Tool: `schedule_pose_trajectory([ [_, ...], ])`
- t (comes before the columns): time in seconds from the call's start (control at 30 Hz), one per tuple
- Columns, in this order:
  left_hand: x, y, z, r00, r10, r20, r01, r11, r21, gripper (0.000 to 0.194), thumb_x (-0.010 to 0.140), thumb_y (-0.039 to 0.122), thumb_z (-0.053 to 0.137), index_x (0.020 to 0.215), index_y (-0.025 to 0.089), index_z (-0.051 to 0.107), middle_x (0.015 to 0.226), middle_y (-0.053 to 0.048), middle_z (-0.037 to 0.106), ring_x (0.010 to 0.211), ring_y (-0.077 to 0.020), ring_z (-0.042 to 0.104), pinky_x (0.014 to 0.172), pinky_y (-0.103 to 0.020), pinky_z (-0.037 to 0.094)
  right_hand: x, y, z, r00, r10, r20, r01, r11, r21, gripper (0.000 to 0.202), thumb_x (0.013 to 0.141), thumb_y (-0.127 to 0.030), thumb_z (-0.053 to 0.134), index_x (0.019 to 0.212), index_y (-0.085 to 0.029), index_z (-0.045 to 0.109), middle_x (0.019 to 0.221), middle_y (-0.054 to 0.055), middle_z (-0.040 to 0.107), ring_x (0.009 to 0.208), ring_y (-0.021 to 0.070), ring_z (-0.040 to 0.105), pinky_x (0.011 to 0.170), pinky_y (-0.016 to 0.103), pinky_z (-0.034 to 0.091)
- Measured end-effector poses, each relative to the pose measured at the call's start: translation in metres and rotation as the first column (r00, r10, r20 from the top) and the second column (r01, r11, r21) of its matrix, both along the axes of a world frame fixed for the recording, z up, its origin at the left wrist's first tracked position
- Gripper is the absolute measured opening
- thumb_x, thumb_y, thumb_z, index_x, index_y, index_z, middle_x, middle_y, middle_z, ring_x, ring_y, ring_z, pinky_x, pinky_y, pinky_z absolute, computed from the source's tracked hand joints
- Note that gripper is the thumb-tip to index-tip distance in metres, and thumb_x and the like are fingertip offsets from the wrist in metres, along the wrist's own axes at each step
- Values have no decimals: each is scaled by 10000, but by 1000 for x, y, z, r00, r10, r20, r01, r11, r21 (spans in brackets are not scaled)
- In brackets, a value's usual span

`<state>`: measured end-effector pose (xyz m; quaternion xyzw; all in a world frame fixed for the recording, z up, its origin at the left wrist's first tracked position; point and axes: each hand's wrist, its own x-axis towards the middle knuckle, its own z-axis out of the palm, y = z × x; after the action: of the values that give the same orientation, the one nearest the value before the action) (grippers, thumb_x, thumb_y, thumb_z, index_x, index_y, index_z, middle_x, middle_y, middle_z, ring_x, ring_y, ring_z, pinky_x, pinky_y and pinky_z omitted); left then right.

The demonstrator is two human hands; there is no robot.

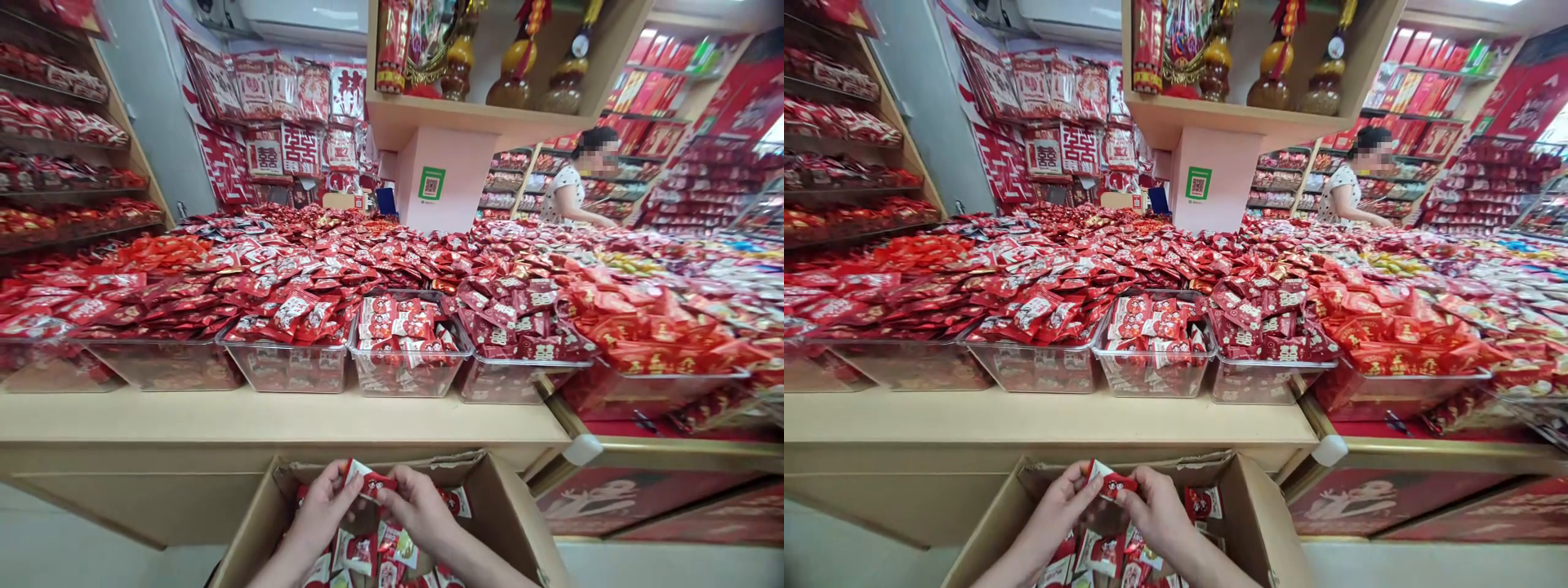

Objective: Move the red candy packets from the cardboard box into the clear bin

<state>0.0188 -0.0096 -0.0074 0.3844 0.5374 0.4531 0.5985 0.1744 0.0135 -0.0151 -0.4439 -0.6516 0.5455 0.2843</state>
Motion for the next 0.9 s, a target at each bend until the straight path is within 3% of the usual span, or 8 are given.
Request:
schedule_pose_trajectory([
  [0.1, 7, -8, 5, 970, 1, 244, 30, 992, -126, 451, 648, 436, 603, 1025, 269, 419, 770, 23, 597, 644, -133, 583, 550, -224, 415, 3, -5, 10, 963, -8, 271, -95, 926, 367, 142, 774, -274, 426, 696, -174, 488, 705, 26, 546, 660, 133, 499, 607, 240, 389],
  [0.23, 7, -17, 5, 949, -38, 312, 81, 989, -125, 715, 667, 392, 596, 1245, 343, 178, 850, 16, 598, 695, -146, 584, 628, -264, 431, 5, -13, 26, 942, 207, 263, -313, 822, 476, 190, 701, -316, 552, 850, -200, 533, 892, 39, 543, 806, 150, 490, 712, 232, 391],
  [0.4, -5, -16, -14, 958, -285, -24, 285, 959, -10, 732, 688, 299, 565, 1295, 250, 157, 1062, -27, 561, 944, -182, 519, 840, -293, 374, 8, -10, 31, 988, 111, 110, -149, 882, 447, 341, 695, -293, 557, 1020, -205, 504, 978, 62, 527, 906, 178, 467, 800, 280, 369],
  [0.5, -6, -18, -21, 909, -383, -165, 393, 919, 32, 715, 666, 192, 564, 1288, 244, 214, 1220, -30, 463, 1107, -194, 404, 943, -294, 280, 8, -6, 23, 981, 164, 99, -187, 937, 295, 467, 630, -234, 602, 1082, -224, 487, 960, 39, 562, 855, 179, 498, 752, 273, 389],
  [0.6, -2, -20, -18, 930, -337, -145, 351, 933, 84, 663, 652, 193, 588, 1248, 249, 304, 1238, -37, 443, 1095, -205, 415, 926, -299, 308, 6, -1, 16, 991, 135, 2, -135, 986, 98, 241, 624, -182, 579, 865, -173, 583, 722, -1, 586, 649, 132, 507, 596, 219, 393],
  [0.7, 2, -18, -8, 957, -286, -46, 289, 953, 89, 635, 681, 328, 587, 1239, 242, 295, 1018, -60, 581, 776, -186, 580, 691, -294, 452, 9, 6, 19, 988, 52, -145, -56, 998, -27, 134, 623, -251, 600, 623, -135, 534, 540, -28, 504, 507, 92, 440, 496, 197, 352],
  [0.8, 1, -14, 1, 969, -246, -16, 247, 965, 92, 634, 688, 446, 552, 1216, 206, 298, 706, -18, 615, 493, -130, 534, 497, -250, 419, 18, 16, 44, 970, -55, -237, 65, 997, 32, 213, 647, -330, 594, 609, -136, 516, 530, -27, 488, 500, 86, 426, 495, 202, 347],
  [0.9, 0, -12, 3, 984, -176, -36, 179, 973, 143, 498, 672, 460, 561, 1068, 187, 433, 600, 21, 559, 486, -113, 488, 500, -235, 388, 32, 33, 90, 927, -185, -327, 245, 957, 155, 218, 683, -358, 564, 705, -147, 519, 585, -14, 518, 527, 91, 447, 497, 203, 357],
])
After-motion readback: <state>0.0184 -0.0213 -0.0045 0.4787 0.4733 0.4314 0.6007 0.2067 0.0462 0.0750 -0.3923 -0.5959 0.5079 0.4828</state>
